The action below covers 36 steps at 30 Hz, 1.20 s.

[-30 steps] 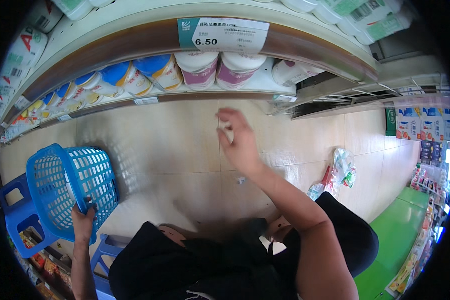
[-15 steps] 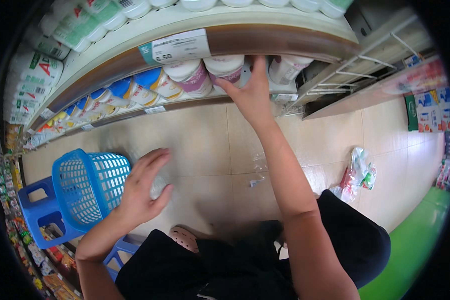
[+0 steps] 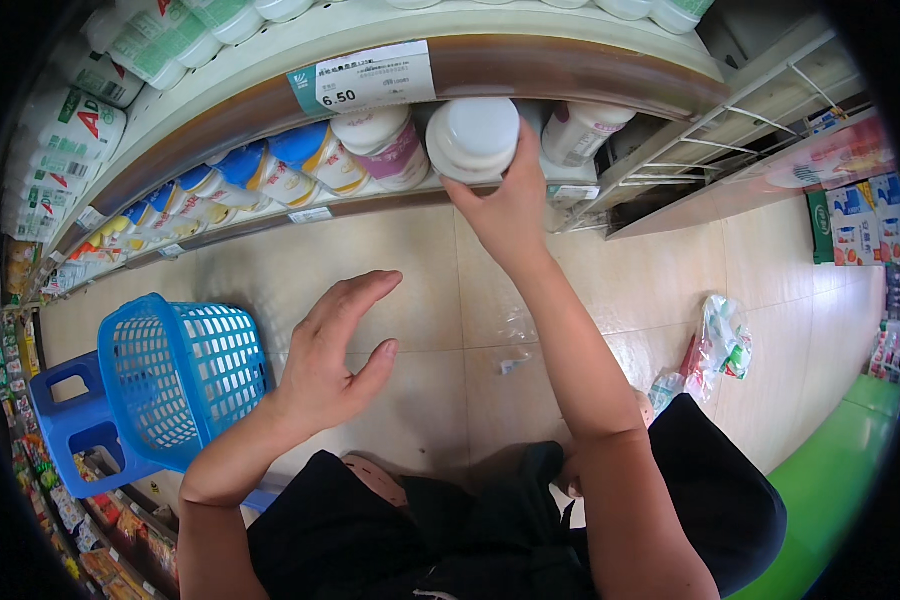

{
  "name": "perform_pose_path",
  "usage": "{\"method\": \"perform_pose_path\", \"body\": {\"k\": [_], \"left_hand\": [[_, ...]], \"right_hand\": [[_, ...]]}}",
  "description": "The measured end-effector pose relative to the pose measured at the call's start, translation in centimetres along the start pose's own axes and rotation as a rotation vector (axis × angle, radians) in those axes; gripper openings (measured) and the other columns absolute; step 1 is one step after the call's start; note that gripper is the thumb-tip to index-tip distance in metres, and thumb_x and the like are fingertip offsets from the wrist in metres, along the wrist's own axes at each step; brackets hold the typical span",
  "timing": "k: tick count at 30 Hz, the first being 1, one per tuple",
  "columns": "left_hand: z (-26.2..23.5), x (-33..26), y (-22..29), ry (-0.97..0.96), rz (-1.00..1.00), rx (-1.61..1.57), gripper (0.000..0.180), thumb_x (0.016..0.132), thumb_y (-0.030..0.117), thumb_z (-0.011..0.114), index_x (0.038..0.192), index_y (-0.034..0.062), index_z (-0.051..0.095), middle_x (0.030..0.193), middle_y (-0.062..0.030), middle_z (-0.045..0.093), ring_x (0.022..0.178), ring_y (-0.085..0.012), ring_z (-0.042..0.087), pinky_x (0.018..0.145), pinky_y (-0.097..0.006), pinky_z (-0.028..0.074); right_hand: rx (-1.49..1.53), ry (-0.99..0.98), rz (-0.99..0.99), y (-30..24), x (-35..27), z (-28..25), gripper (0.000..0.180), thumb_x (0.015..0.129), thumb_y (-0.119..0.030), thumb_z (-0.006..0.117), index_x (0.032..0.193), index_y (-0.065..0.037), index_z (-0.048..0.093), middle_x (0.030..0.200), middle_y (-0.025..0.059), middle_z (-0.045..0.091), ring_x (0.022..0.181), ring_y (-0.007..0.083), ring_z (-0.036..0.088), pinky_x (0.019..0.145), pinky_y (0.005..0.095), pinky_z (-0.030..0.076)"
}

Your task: The person sits on a low stool and restocks a refrigerated display case with bottled beverages. They unwrap shrink-wrapped packs, place bottles into the shelf, and add individual bottles from a blue basket.

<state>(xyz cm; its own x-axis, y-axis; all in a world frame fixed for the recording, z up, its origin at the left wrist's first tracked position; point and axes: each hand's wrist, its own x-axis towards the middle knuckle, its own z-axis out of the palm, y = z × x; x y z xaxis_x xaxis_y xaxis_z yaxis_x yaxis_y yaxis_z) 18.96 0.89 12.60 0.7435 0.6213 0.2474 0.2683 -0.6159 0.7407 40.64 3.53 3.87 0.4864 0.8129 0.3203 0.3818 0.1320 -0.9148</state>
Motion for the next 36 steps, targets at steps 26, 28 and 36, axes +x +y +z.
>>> {"method": "perform_pose_path", "body": {"k": [26, 28, 36], "left_hand": [[-4.4, -8.9, -0.8, 0.049, -0.356, -0.082, 0.098, 0.061, 0.021, 0.079, 0.136, -0.0007, 0.02, 0.126, -0.0229, 0.043, 0.114, -0.0376, 0.047, 0.094, -0.041, 0.039], [-5.7, -10.8, -0.8, 0.094, -0.461, -0.197, 0.098, 0.061, 0.022, 0.078, 0.136, 0.0011, 0.019, 0.124, -0.0227, 0.046, 0.113, -0.0362, 0.049, 0.094, -0.039, 0.04], [-13.5, -19.6, 0.4, 0.758, -0.635, -0.191, 0.062, 0.067, 0.027, 0.074, 0.116, 0.0006, 0.047, 0.104, -0.0091, 0.059, 0.092, -0.0175, 0.057, 0.081, -0.031, 0.046]], "right_hand": [[0.13, -0.601, 0.154, -14.6, -11.2, 3.3, 0.082, 0.06, -0.023, 0.08, 0.125, 0.002, 0.037, 0.113, 0.0198, 0.053, 0.103, 0.0295, 0.057, 0.086, 0.0367, 0.047], [0.18, -0.714, 0.252, -16.3, -12.0, 5.5, 0.082, 0.061, -0.025, 0.079, 0.125, 0.002, 0.036, 0.112, 0.0196, 0.053, 0.103, 0.0292, 0.057, 0.085, 0.0371, 0.047], [0.37, -1.065, 0.002, -18.0, -14.2, 9.4, 0.058, 0.078, -0.01, 0.063, 0.128, -0.002, 0.036, 0.116, 0.0161, 0.05, 0.099, 0.0258, 0.056, 0.078, 0.0338, 0.05]]}}
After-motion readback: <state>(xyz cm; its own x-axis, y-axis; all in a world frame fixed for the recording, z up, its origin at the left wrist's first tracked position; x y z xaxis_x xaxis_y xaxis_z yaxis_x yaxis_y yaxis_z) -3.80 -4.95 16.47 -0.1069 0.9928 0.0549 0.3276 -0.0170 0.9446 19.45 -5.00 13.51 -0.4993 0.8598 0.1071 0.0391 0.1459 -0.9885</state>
